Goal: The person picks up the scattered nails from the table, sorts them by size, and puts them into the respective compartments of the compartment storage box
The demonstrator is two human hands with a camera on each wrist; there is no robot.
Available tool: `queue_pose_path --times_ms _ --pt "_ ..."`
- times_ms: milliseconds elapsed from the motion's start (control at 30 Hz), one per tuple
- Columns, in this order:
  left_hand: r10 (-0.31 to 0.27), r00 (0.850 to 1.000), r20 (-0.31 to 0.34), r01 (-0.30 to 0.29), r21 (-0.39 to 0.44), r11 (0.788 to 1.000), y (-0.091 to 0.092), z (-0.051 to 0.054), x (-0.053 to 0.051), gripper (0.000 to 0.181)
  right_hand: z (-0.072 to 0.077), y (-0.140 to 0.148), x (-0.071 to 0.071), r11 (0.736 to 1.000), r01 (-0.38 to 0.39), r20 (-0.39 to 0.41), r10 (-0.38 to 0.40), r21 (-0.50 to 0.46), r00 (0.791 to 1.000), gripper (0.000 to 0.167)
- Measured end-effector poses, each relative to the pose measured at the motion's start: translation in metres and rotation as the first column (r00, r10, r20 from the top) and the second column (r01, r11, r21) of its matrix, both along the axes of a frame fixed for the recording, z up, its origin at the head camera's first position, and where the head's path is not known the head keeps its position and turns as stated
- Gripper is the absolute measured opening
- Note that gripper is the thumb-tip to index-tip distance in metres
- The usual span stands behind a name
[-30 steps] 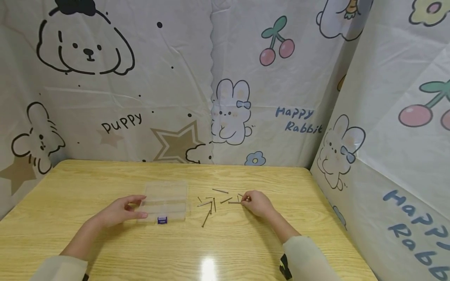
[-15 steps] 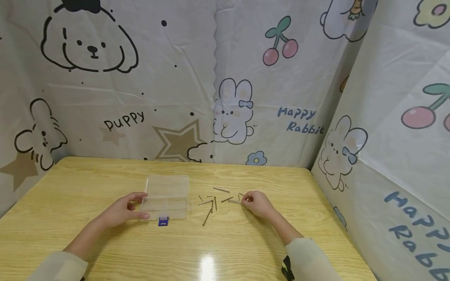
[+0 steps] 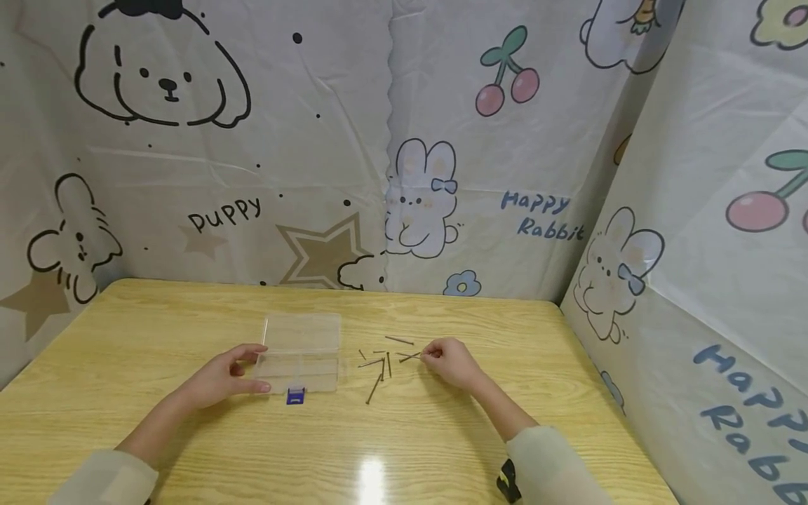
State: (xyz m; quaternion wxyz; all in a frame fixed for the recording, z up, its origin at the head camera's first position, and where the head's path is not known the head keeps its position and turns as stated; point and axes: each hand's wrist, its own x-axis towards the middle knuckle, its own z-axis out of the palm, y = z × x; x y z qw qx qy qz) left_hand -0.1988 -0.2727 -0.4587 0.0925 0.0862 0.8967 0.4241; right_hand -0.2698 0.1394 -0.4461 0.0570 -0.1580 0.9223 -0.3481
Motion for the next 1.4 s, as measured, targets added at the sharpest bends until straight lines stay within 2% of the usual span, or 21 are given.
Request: queue_pose_path --times_ms 200,567,933,1400 --pt "-0.009 1.000 -0.013 0.009 0.001 1.000 -0.001 -0.001 0.000 0.076 0.004 -0.015 0.002 1.000 -0.017 0.032 0.017 -0.025 0.999 0.014" --pt "-0.006 1.000 -0.022 0.006 0.003 1.000 -0.001 -0.002 0.001 0.074 0.009 -0.040 0.004 0.997 -0.068 0.038 0.068 -0.022 0.997 0.015" --pt "0.010 1.000 -0.015 -0.010 -0.010 1.000 -0.001 0.000 0.003 0.075 0.015 -0.068 0.008 0.990 -0.135 0.007 0.135 -0.030 0.991 0.016" --pt "0.006 1.000 -0.017 -0.006 -0.001 1.000 -0.001 0.000 0.002 0.075 0.019 -0.101 0.008 0.981 -0.181 0.055 0.185 -0.062 0.981 0.017"
